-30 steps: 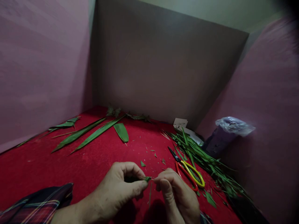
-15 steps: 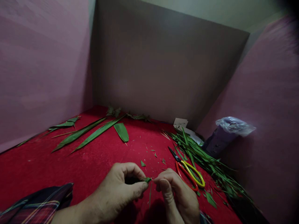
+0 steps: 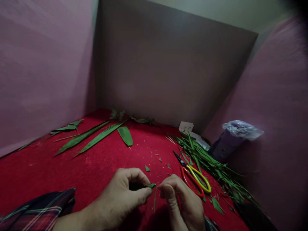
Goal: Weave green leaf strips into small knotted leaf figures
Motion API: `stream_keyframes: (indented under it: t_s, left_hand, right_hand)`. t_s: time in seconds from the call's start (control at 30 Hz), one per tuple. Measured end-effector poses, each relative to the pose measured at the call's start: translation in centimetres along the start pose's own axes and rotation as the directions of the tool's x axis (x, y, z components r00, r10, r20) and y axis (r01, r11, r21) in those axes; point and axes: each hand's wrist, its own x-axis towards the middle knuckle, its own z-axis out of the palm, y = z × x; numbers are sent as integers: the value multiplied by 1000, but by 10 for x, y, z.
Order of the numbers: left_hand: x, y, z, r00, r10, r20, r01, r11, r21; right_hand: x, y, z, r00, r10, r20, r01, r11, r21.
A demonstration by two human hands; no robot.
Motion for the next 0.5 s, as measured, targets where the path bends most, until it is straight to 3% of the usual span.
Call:
stream_keyframes:
  t_s: [0.5]
  left_hand:
    - [5, -1, 0, 994, -108, 14, 109, 977, -185]
  right_hand:
    - [0, 1, 1, 999, 7, -34, -6, 1000, 17]
